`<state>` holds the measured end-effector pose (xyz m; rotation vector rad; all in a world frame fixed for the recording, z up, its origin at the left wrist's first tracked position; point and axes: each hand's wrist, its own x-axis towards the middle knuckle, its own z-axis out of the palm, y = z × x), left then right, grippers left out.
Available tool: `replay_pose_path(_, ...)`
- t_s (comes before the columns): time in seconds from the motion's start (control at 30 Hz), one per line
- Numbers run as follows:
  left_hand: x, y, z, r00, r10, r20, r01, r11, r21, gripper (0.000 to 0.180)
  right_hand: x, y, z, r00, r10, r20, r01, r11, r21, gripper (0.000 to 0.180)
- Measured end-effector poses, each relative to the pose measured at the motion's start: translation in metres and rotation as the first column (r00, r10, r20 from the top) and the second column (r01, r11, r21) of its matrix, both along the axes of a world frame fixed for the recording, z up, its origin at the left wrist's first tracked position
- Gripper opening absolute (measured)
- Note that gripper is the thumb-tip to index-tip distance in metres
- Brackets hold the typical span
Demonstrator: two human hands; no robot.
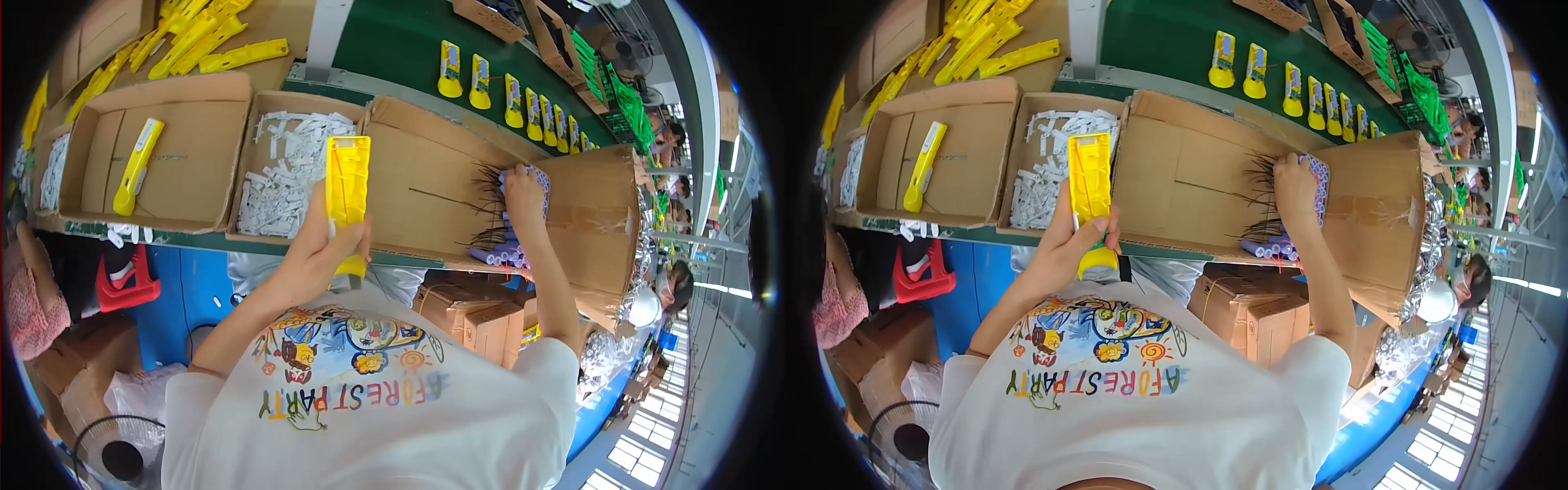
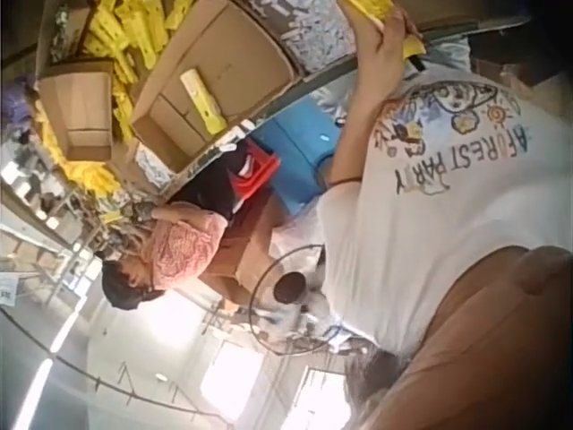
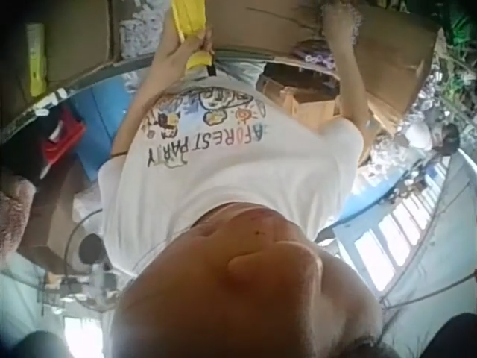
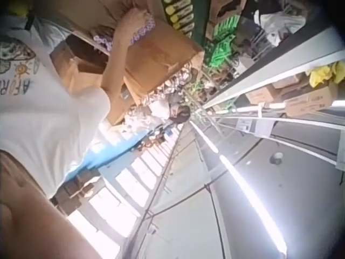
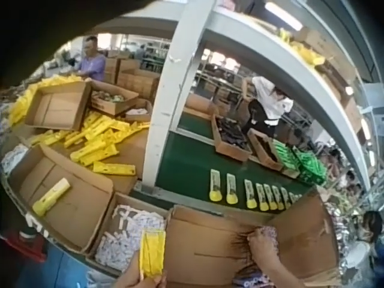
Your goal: Assembling electronic light components into yellow plastic housings on a factory production line.
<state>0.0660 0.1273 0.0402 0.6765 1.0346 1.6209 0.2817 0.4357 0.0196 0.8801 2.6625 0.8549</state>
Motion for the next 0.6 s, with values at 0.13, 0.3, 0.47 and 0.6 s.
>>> replay_pose_path(0.13, 0.004, -0.007, 0.0, 0.998, 0.052, -0.047, -0.053, 0.998, -0.018, 0.05, 0.0, 0.001, 0.004, 0.998, -0.031, 0.049, 0.038, 0.987, -0.157, 0.009)
replay_pose_path(0.3, 0.007, -0.011, 0.009, 0.994, 0.038, -0.103, -0.042, 0.998, -0.039, 0.047, 0.018, 0.002, -0.002, 0.998, -0.017, -0.065, 0.012, 0.997, -0.08, 0.023)
replay_pose_path(0.47, 0.009, -0.017, 0.01, 0.995, 0.021, -0.102, -0.024, 0.999, -0.036, 0.048, 0.023, -0.003, 0.001, 0.988, 0.073, -0.138, -0.087, 0.991, -0.102, 0.011)
replay_pose_path(0.6, 0.006, -0.02, 0.011, 0.993, 0.02, -0.114, -0.023, 0.999, -0.028, 0.046, 0.019, -0.012, 0.01, 0.992, -0.063, -0.112, 0.035, 0.972, -0.231, 0.023)
